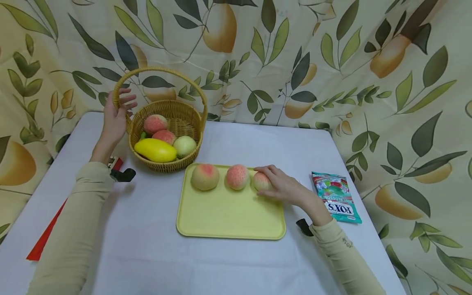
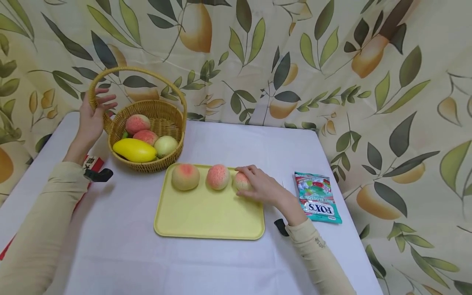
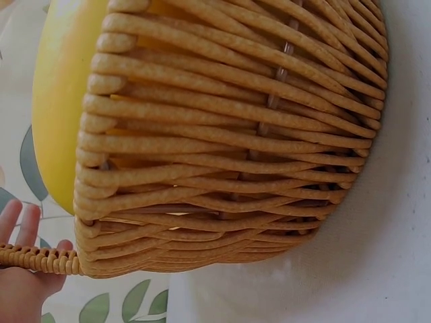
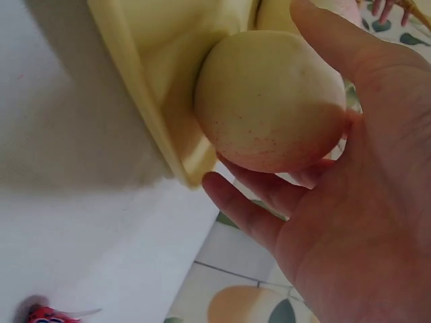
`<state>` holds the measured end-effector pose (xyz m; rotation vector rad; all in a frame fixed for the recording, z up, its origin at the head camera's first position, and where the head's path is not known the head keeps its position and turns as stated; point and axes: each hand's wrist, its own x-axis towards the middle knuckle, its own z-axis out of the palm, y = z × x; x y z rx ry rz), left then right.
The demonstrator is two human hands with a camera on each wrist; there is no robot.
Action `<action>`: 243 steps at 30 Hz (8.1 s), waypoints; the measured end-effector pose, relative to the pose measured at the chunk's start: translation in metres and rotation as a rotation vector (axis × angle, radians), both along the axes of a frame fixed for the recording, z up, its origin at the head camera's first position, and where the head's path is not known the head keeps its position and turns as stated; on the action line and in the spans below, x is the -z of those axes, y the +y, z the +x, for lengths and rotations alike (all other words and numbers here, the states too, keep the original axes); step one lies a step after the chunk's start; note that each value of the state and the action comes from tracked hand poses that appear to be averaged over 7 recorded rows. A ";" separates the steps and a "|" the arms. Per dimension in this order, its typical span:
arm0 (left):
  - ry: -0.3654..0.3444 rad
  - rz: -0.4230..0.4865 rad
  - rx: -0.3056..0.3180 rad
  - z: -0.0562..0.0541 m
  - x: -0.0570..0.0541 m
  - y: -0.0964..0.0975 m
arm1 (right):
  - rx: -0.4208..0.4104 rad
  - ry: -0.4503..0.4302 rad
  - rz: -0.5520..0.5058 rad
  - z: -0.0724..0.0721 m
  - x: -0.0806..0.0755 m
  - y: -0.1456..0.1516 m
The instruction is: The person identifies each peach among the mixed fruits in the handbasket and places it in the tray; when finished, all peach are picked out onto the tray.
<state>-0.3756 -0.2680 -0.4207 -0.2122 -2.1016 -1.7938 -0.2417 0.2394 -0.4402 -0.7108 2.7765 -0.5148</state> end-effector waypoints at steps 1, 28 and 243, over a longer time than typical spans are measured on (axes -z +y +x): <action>0.004 -0.004 -0.002 0.000 0.001 0.000 | -0.005 0.011 0.005 0.000 -0.002 -0.002; -0.002 -0.016 -0.023 0.006 -0.001 -0.002 | -0.655 0.213 0.306 -0.133 -0.058 -0.275; 0.037 0.030 0.041 0.001 -0.011 0.005 | -0.465 0.555 -0.190 -0.028 -0.106 -0.137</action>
